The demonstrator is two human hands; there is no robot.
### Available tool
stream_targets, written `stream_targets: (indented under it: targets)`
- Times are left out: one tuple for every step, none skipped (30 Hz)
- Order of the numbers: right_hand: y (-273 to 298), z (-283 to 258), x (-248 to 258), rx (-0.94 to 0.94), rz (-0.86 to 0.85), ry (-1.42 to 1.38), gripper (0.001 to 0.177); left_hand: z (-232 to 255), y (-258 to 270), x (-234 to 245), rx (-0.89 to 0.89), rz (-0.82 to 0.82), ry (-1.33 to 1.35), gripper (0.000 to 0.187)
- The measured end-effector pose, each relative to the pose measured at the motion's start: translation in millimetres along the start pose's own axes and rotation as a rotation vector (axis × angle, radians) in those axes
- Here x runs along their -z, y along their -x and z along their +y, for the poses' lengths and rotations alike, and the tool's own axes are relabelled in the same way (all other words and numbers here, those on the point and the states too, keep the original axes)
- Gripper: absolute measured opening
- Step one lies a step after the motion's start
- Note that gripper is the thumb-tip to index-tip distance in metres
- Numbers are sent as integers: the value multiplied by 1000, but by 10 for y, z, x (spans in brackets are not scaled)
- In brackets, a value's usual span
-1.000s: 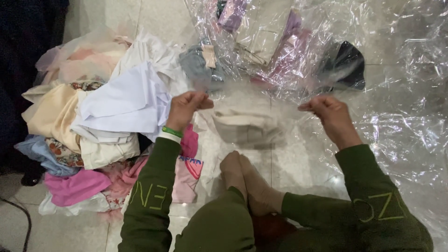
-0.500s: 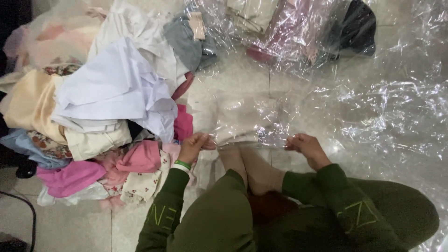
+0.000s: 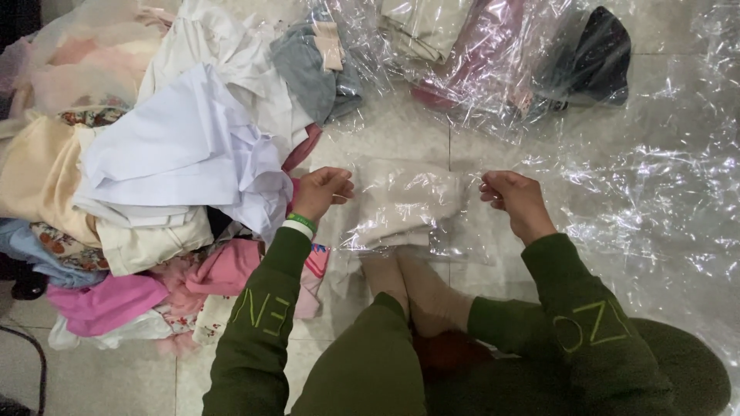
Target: The person folds several items of clothing and places each one into an individual plastic bag on the floor.
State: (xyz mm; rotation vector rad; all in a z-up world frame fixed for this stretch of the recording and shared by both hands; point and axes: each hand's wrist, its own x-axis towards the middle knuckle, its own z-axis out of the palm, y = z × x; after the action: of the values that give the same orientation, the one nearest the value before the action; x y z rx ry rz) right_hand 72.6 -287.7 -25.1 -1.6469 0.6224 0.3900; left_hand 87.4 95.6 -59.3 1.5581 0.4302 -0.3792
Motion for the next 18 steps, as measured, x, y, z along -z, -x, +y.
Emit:
stream_targets:
  targets:
    - [-63, 24, 32, 1, -3, 2, 18, 20, -50, -4, 0, 3, 2, 16]
    - [-106, 64, 70, 13, 42, -7, 16, 25, -79, -11, 10, 18, 34, 18]
    - [-148, 107, 112, 27, 86, -15, 15, 27, -107, -23, 19, 33, 67, 19]
    - [-163, 115, 84, 20, 86, -15, 15, -36, -177, -50, 26, 33, 65, 19]
    - [-174, 121, 60, 7, 109, -24, 14, -98, -243, -79, 12, 61, 63, 17]
    - [-213, 94, 34, 1, 133, -34, 14, -129, -343, -110, -8, 88, 62, 15]
    - [-256, 206, -6, 0, 134, -35, 14, -190, -359, -119, -8, 87, 61, 15]
    - [-315, 302, -46, -20, 152, 20, 12, -237, -384, -129, 36, 113, -27, 15]
    - [-376, 395, -86, -40, 170, 74, 11, -283, -412, -138, 80, 139, -114, 15]
    - [-472, 599, -88, -41, 170, 73, 11, -446, -456, -129, 80, 139, -115, 15]
    - [-574, 802, -91, -4, 160, 201, 13, -609, -506, -121, 122, 154, -298, 12]
    - [-680, 998, -93, 33, 150, 328, 18, -762, -567, -114, 163, 166, -481, 11]
    - [-701, 1002, -116, 32, 152, 326, 18, -684, -492, -146, 163, 164, -484, 11]
    - [-713, 1021, -138, 17, 160, 309, 16, -617, -410, -177, 173, 203, -452, 10]
    - [-724, 1040, -160, 2, 168, 292, 15, -551, -327, -208, 183, 241, -421, 10]
    - [-742, 1007, -154, -1, 170, 290, 15, -563, -358, -210, 183, 238, -424, 10]
    - [-757, 973, -151, 10, 153, 317, 20, -574, -387, -207, 177, 249, -411, 10]
    - [-785, 928, -150, 26, 133, 347, 28, -590, -413, -202, 172, 264, -394, 10]
